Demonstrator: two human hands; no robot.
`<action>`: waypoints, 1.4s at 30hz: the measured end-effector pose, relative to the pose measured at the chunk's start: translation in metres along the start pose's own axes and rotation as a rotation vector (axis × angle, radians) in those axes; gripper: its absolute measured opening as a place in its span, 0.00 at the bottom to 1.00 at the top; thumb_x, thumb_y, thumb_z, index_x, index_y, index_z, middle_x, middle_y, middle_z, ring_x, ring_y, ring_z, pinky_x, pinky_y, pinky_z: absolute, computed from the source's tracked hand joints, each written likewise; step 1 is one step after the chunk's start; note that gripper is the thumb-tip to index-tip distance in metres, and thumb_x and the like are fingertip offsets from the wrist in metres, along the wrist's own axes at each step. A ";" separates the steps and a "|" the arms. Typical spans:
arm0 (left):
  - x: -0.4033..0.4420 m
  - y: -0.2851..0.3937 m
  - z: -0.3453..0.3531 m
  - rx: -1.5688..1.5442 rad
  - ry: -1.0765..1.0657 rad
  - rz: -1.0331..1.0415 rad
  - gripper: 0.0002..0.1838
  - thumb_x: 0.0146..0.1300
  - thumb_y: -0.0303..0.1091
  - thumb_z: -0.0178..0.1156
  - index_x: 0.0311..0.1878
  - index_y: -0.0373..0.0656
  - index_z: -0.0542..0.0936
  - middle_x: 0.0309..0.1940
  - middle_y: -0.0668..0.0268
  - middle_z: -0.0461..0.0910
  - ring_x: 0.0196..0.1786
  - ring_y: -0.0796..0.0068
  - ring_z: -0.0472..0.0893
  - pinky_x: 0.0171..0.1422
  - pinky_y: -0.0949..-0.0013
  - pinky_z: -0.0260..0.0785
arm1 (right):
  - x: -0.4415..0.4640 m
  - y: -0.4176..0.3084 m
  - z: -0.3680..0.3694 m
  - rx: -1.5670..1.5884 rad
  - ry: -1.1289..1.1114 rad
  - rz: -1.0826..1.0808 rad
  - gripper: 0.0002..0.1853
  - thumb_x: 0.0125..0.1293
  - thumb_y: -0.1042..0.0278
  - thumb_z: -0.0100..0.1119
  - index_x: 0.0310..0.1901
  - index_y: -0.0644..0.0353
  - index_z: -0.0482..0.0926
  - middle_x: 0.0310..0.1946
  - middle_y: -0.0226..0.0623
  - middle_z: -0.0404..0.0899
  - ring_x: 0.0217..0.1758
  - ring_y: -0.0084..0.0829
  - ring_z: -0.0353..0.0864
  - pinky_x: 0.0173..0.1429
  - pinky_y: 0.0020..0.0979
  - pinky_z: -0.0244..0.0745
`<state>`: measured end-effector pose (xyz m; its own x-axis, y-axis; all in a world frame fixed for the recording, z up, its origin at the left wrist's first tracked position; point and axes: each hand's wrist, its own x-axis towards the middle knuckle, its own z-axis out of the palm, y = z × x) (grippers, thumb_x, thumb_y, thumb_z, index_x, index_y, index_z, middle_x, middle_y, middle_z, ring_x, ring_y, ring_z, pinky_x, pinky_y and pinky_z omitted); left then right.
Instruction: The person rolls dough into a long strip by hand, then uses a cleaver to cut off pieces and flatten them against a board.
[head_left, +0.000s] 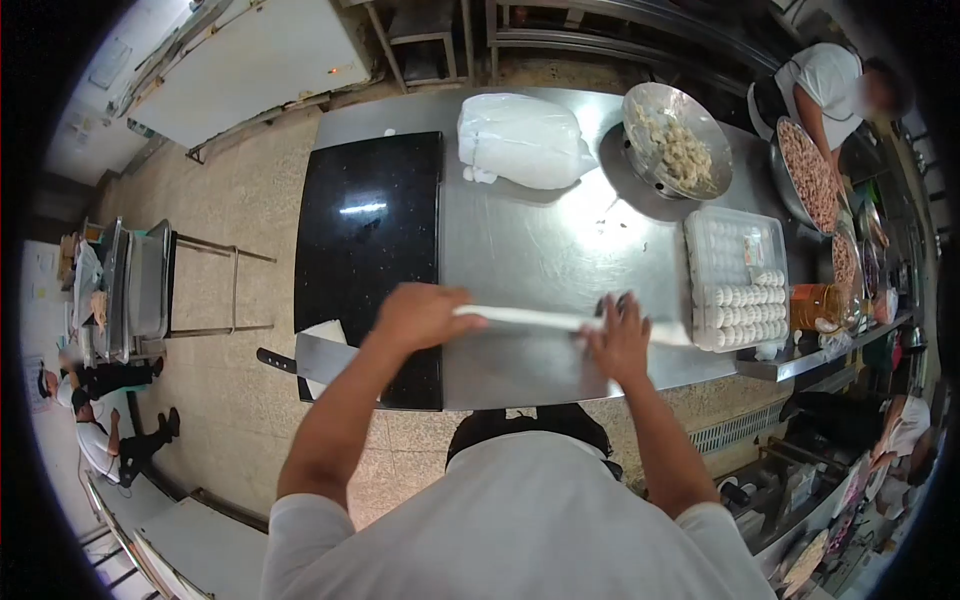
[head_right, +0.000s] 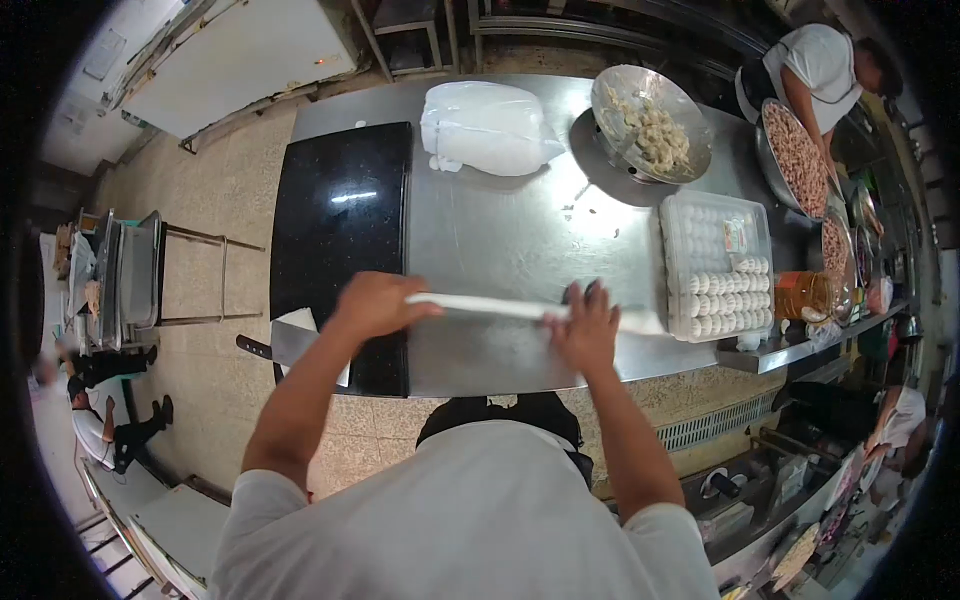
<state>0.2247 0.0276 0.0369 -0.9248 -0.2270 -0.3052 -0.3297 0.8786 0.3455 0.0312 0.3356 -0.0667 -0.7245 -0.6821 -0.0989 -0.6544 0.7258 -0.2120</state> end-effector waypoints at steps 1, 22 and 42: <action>-0.020 -0.015 -0.019 -0.002 0.020 -0.050 0.31 0.65 0.69 0.59 0.47 0.48 0.85 0.33 0.55 0.87 0.39 0.51 0.88 0.44 0.49 0.79 | -0.026 -0.005 0.010 0.036 -0.019 -0.137 0.43 0.69 0.38 0.58 0.78 0.58 0.62 0.76 0.63 0.61 0.81 0.56 0.60 0.79 0.70 0.45; -0.014 0.081 0.173 -0.068 0.242 0.253 0.36 0.75 0.56 0.50 0.76 0.40 0.69 0.78 0.50 0.65 0.82 0.52 0.61 0.84 0.43 0.48 | -0.086 -0.054 0.030 0.111 -0.016 -0.151 0.37 0.75 0.44 0.49 0.76 0.62 0.64 0.77 0.62 0.58 0.82 0.63 0.54 0.83 0.58 0.47; 0.025 0.161 0.170 -0.127 0.242 0.225 0.38 0.75 0.54 0.51 0.75 0.31 0.67 0.77 0.44 0.64 0.82 0.50 0.60 0.84 0.44 0.47 | -0.080 -0.024 0.024 0.228 -0.066 -0.271 0.35 0.74 0.56 0.49 0.79 0.62 0.60 0.80 0.58 0.55 0.85 0.55 0.49 0.86 0.55 0.42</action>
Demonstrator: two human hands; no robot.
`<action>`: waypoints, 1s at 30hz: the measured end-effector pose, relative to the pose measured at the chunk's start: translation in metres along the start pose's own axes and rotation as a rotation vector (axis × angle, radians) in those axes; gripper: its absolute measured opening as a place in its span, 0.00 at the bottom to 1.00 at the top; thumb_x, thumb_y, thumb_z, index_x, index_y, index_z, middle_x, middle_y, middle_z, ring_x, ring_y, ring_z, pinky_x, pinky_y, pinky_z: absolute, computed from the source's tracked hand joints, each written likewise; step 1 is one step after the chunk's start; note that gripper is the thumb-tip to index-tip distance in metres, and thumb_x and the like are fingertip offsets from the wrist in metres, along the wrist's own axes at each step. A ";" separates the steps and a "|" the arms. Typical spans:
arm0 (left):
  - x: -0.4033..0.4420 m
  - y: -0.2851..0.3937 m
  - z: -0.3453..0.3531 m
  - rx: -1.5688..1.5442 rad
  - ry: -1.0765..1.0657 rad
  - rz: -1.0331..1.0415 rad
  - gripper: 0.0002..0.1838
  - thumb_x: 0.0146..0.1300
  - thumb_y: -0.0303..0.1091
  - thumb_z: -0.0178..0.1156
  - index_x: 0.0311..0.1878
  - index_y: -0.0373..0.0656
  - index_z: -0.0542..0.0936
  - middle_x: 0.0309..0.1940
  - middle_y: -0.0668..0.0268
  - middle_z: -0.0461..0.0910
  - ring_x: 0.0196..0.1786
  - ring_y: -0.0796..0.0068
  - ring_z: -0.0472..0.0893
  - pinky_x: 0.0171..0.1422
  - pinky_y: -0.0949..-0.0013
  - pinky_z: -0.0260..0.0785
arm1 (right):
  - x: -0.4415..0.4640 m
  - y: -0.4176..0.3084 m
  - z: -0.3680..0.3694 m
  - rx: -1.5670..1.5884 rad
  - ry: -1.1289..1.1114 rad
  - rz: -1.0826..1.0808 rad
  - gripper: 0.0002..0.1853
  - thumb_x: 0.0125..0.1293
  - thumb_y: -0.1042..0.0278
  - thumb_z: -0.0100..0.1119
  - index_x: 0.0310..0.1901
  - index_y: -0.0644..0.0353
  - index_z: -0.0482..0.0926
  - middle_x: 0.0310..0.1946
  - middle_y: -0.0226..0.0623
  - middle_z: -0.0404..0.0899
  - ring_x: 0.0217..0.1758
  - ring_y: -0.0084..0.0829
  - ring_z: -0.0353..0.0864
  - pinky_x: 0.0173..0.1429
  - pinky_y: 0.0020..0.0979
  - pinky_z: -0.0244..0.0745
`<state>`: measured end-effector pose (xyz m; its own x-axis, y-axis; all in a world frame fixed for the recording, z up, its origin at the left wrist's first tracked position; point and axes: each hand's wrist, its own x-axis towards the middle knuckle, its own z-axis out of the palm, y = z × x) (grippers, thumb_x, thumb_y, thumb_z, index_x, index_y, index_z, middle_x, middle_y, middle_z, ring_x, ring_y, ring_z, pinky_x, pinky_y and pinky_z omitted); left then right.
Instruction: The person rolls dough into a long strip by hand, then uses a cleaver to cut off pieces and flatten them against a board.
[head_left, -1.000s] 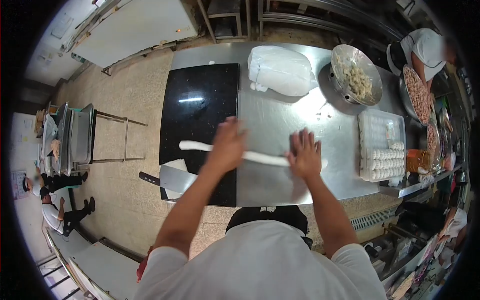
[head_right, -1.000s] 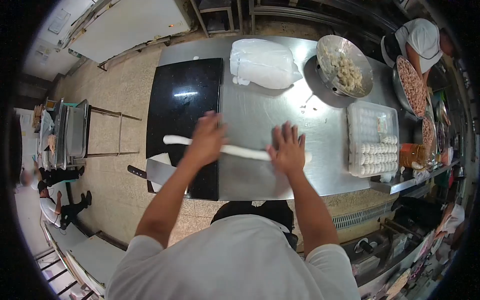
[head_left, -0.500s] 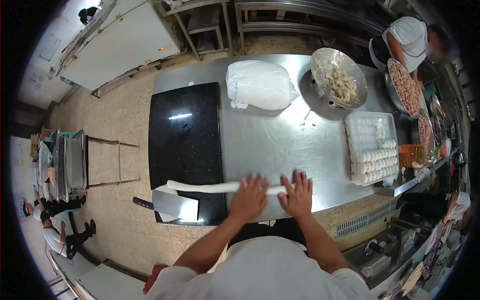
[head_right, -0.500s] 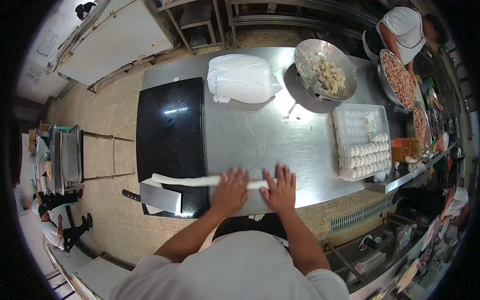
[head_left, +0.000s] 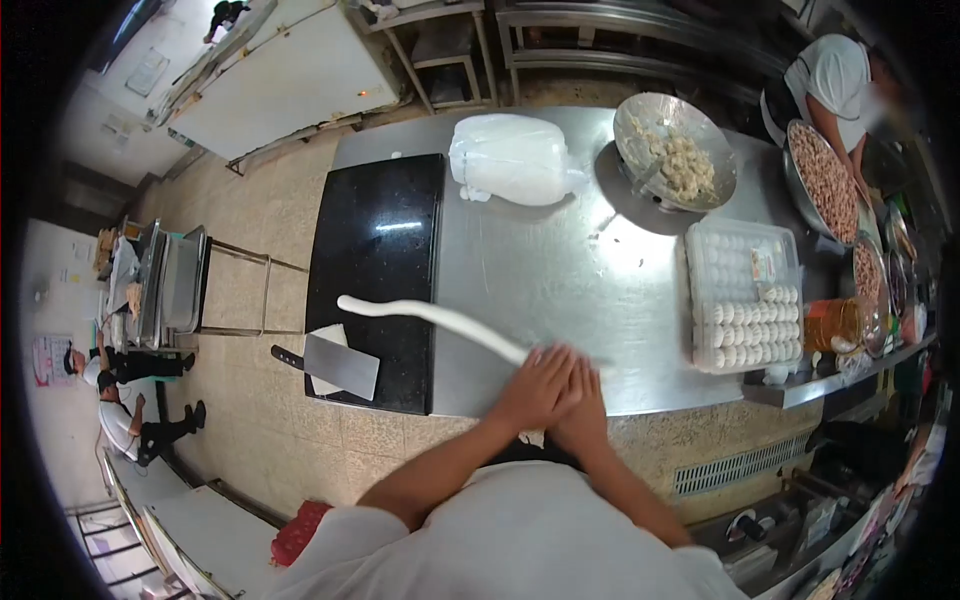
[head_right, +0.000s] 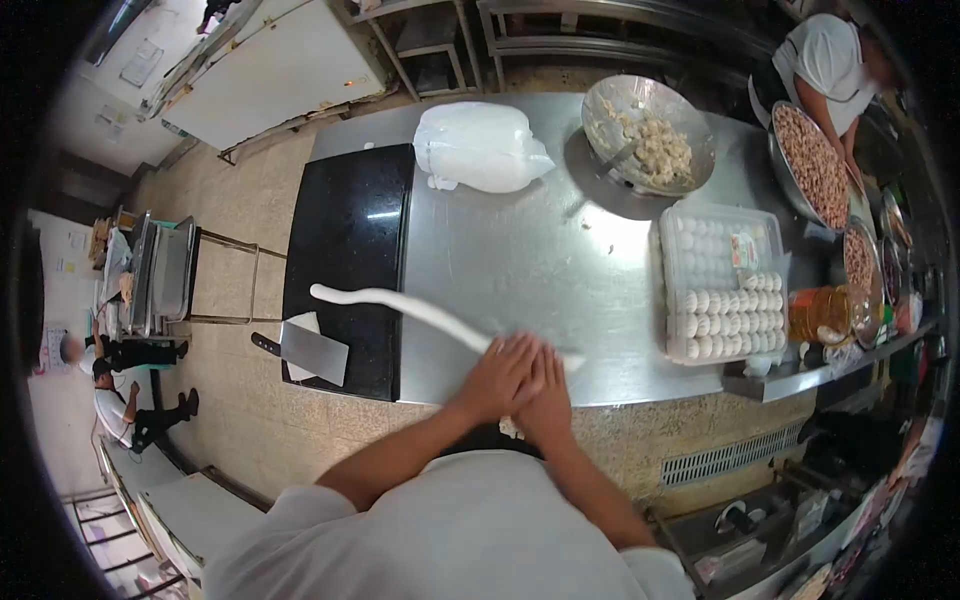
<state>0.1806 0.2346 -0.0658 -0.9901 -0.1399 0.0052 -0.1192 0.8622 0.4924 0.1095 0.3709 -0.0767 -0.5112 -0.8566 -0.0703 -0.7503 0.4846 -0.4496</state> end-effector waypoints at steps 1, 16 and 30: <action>-0.016 0.008 0.007 0.007 0.014 -0.005 0.38 0.75 0.54 0.51 0.75 0.31 0.67 0.77 0.44 0.64 0.82 0.50 0.60 0.84 0.44 0.47 | -0.016 0.000 -0.008 0.043 -0.045 -0.021 0.35 0.73 0.58 0.50 0.79 0.61 0.60 0.80 0.57 0.56 0.85 0.54 0.50 0.86 0.55 0.43; 0.075 -0.059 -0.029 0.311 0.176 -0.438 0.40 0.76 0.61 0.46 0.81 0.44 0.61 0.83 0.51 0.54 0.85 0.47 0.50 0.85 0.36 0.36 | 0.100 0.076 -0.052 -0.197 0.049 -0.153 0.37 0.74 0.42 0.50 0.78 0.54 0.65 0.81 0.54 0.54 0.85 0.59 0.49 0.83 0.63 0.41; -0.059 -0.131 -0.098 0.424 0.190 -0.549 0.33 0.78 0.57 0.44 0.79 0.51 0.66 0.82 0.53 0.57 0.84 0.45 0.51 0.83 0.31 0.38 | 0.112 0.051 -0.035 -0.278 0.091 0.110 0.38 0.73 0.41 0.51 0.78 0.53 0.64 0.82 0.58 0.49 0.85 0.63 0.44 0.82 0.68 0.39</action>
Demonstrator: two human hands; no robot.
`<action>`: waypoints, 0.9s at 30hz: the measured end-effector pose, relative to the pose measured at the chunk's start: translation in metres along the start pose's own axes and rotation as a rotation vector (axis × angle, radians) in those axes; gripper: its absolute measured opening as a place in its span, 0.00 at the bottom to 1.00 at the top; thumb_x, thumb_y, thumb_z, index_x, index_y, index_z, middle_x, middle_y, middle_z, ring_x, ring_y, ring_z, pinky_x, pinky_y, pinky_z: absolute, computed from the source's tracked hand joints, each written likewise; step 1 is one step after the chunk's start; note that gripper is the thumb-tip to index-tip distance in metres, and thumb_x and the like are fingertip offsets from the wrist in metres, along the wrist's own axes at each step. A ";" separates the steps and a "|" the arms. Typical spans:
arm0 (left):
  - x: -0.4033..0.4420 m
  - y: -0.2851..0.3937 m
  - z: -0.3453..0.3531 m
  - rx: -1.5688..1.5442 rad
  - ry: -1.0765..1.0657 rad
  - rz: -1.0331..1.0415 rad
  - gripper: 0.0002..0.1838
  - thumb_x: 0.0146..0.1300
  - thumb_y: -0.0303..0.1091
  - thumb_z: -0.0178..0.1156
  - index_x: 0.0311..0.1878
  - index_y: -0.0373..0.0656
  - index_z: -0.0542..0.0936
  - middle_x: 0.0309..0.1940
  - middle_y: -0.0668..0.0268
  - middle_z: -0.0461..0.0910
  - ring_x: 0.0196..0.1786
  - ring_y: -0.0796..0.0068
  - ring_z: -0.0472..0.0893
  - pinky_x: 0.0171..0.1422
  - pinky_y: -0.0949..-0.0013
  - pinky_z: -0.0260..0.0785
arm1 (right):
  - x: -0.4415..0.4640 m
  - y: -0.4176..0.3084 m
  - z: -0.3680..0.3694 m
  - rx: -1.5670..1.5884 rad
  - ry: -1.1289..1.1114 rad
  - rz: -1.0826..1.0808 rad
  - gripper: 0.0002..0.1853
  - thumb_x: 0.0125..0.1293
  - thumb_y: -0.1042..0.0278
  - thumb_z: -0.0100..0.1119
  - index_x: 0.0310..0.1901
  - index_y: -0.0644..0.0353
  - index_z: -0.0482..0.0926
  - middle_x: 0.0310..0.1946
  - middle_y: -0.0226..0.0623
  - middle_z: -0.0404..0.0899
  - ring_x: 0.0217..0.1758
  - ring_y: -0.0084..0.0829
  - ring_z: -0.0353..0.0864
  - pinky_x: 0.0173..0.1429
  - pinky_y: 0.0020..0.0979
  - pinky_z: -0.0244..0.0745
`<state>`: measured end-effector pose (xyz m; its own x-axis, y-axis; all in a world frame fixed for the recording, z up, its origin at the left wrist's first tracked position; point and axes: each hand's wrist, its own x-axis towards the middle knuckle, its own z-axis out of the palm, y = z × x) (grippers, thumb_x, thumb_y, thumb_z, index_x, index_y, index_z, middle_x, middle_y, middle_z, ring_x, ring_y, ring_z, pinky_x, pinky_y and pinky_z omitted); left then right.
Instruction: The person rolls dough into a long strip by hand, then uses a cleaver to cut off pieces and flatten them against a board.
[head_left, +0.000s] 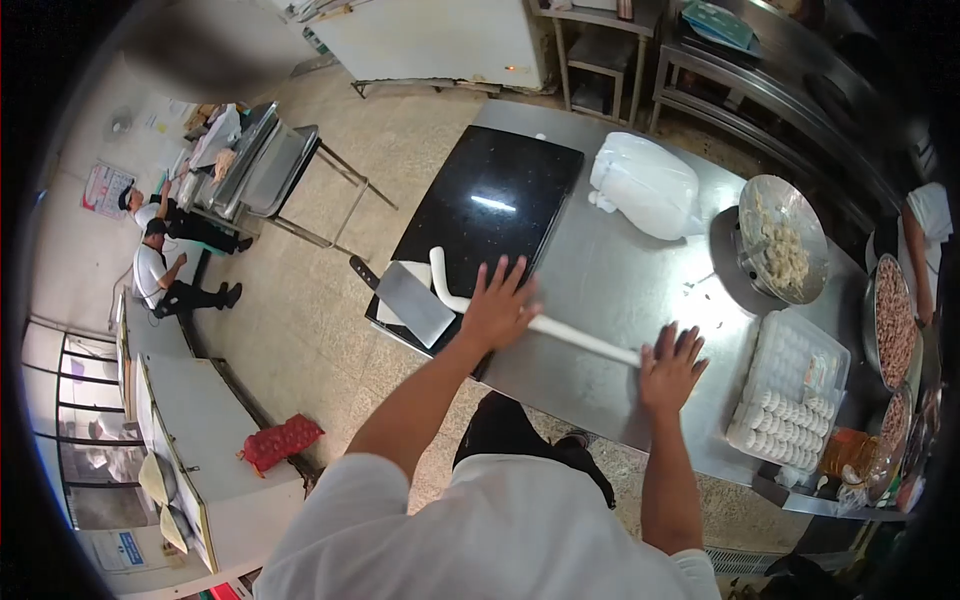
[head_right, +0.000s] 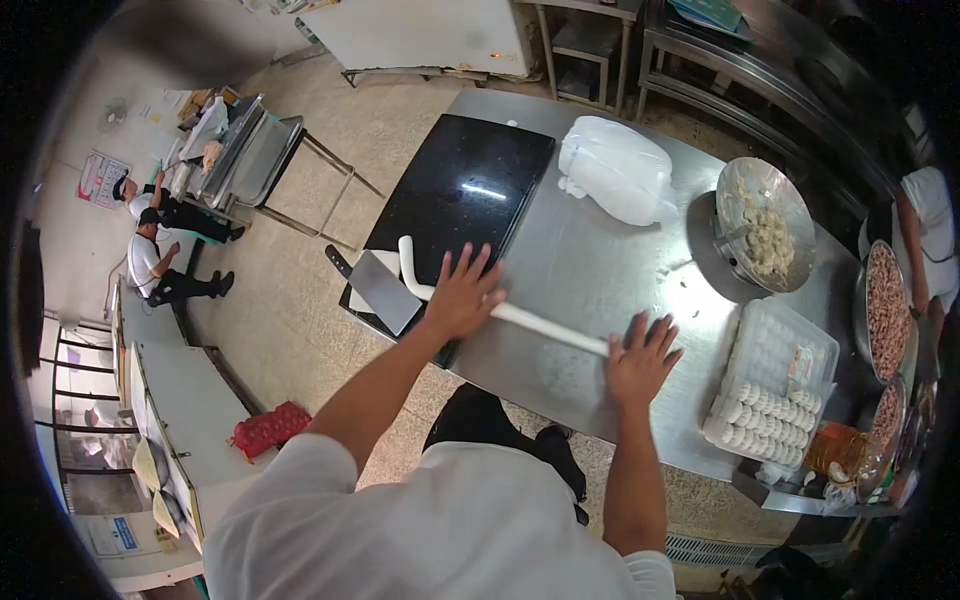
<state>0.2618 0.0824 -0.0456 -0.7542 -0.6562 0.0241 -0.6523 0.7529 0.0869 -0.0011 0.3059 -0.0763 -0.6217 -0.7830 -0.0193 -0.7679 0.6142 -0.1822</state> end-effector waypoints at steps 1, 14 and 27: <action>0.022 -0.007 0.000 -0.035 0.054 -0.022 0.33 0.78 0.56 0.43 0.79 0.50 0.66 0.82 0.53 0.57 0.84 0.46 0.51 0.84 0.32 0.37 | 0.020 0.000 0.000 0.024 0.050 0.038 0.37 0.74 0.41 0.50 0.79 0.53 0.64 0.82 0.58 0.49 0.86 0.61 0.44 0.83 0.66 0.38; 0.028 -0.031 0.010 -0.158 -0.081 0.565 0.39 0.78 0.61 0.42 0.78 0.37 0.64 0.80 0.55 0.61 0.84 0.50 0.53 0.84 0.31 0.37 | -0.119 -0.054 0.042 -0.023 0.072 0.238 0.40 0.77 0.41 0.45 0.80 0.62 0.58 0.82 0.54 0.51 0.86 0.63 0.41 0.84 0.63 0.36; 0.072 -0.076 -0.005 -0.463 -0.049 0.670 0.28 0.75 0.51 0.54 0.71 0.45 0.75 0.76 0.53 0.67 0.82 0.48 0.58 0.84 0.37 0.45 | -0.034 -0.073 0.034 -0.024 0.141 0.424 0.35 0.76 0.38 0.47 0.75 0.53 0.70 0.79 0.55 0.58 0.84 0.59 0.51 0.83 0.64 0.41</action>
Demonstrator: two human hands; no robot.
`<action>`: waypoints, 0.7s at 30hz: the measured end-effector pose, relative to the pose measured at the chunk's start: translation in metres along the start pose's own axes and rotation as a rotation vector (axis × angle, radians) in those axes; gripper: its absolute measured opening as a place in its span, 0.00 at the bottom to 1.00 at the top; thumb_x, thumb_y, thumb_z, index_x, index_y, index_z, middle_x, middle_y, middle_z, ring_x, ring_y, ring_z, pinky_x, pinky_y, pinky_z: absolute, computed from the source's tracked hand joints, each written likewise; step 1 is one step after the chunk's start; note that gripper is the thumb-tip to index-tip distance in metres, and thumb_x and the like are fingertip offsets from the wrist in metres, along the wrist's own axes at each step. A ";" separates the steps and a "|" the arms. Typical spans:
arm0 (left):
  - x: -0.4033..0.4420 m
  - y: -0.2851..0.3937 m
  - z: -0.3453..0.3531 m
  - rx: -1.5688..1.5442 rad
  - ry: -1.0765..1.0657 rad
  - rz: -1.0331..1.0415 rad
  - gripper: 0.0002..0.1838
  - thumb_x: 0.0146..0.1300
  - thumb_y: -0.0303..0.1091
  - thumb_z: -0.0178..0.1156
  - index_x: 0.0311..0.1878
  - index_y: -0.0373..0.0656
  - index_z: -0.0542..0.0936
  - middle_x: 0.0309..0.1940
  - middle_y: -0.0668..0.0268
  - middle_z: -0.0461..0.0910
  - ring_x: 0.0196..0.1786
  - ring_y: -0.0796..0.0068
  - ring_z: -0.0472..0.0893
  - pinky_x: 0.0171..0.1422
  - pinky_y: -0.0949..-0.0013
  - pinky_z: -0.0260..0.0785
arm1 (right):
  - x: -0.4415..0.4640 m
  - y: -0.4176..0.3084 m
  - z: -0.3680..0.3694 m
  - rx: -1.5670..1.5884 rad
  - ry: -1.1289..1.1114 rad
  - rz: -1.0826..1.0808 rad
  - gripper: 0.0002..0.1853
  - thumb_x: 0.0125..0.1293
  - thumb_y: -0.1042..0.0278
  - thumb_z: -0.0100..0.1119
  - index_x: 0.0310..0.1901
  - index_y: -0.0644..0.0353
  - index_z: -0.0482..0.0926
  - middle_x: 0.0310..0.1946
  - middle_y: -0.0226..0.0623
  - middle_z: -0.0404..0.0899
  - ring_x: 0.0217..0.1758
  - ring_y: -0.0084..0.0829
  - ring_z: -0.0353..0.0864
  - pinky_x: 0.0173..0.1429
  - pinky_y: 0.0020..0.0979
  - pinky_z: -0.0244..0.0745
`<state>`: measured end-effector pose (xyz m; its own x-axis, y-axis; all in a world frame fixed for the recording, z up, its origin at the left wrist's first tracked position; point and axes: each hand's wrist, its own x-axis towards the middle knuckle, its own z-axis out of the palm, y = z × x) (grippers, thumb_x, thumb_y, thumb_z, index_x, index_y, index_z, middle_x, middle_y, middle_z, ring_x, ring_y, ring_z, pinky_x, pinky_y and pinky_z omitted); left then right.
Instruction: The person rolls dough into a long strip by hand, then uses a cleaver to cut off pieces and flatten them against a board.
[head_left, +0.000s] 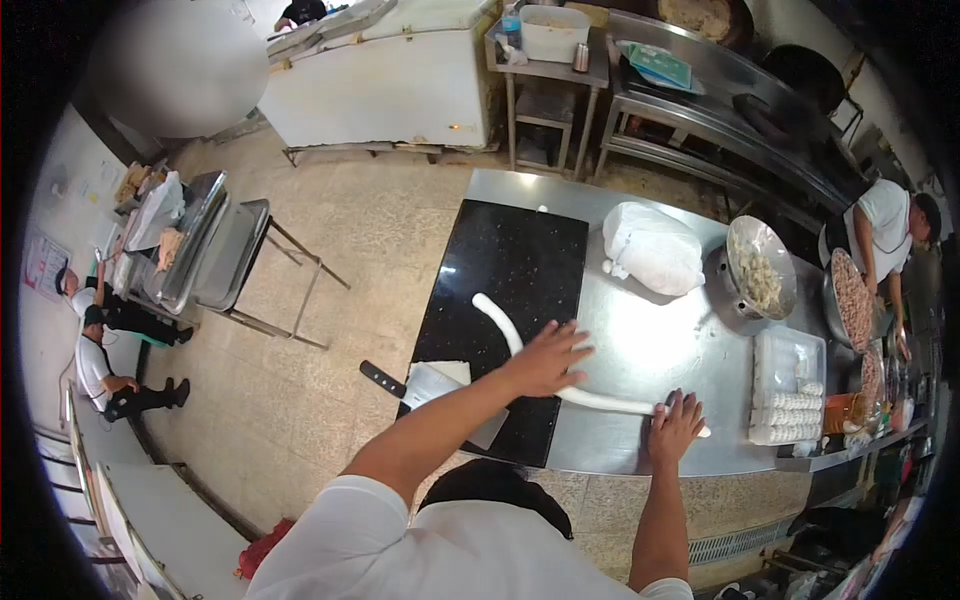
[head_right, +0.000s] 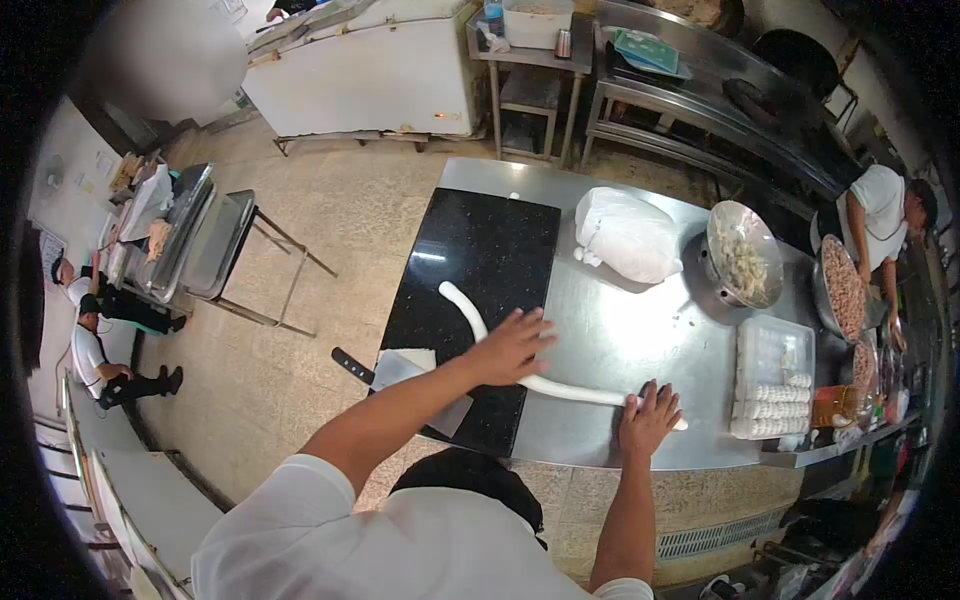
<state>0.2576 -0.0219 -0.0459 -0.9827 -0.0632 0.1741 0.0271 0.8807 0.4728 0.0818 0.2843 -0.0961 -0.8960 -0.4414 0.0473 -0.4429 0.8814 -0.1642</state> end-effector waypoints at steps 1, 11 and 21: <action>-0.014 -0.005 -0.010 0.001 0.084 -0.032 0.23 0.74 0.45 0.59 0.67 0.46 0.79 0.73 0.54 0.71 0.80 0.47 0.62 0.82 0.37 0.50 | -0.009 0.001 -0.002 0.013 0.036 -0.040 0.35 0.76 0.39 0.48 0.75 0.53 0.70 0.79 0.55 0.59 0.83 0.59 0.52 0.83 0.64 0.41; -0.164 0.007 -0.115 -0.496 0.608 -0.342 0.05 0.69 0.29 0.66 0.42 0.37 0.85 0.44 0.56 0.86 0.51 0.62 0.86 0.57 0.62 0.76 | -0.049 -0.081 -0.057 0.579 0.308 -0.079 0.29 0.67 0.69 0.65 0.68 0.68 0.70 0.71 0.59 0.64 0.77 0.58 0.62 0.80 0.50 0.56; -0.297 -0.082 -0.157 -0.848 0.455 -0.188 0.20 0.80 0.39 0.54 0.34 0.32 0.79 0.30 0.59 0.80 0.35 0.67 0.81 0.41 0.65 0.74 | -0.174 -0.401 -0.069 0.794 -0.002 -0.655 0.16 0.62 0.73 0.67 0.51 0.64 0.78 0.51 0.54 0.76 0.55 0.54 0.77 0.59 0.48 0.74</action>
<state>0.5766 -0.1487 -0.0004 -0.8247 -0.4998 0.2647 0.1747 0.2200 0.9597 0.4133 0.0188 0.0296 -0.4859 -0.7964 0.3601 -0.6957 0.1031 -0.7109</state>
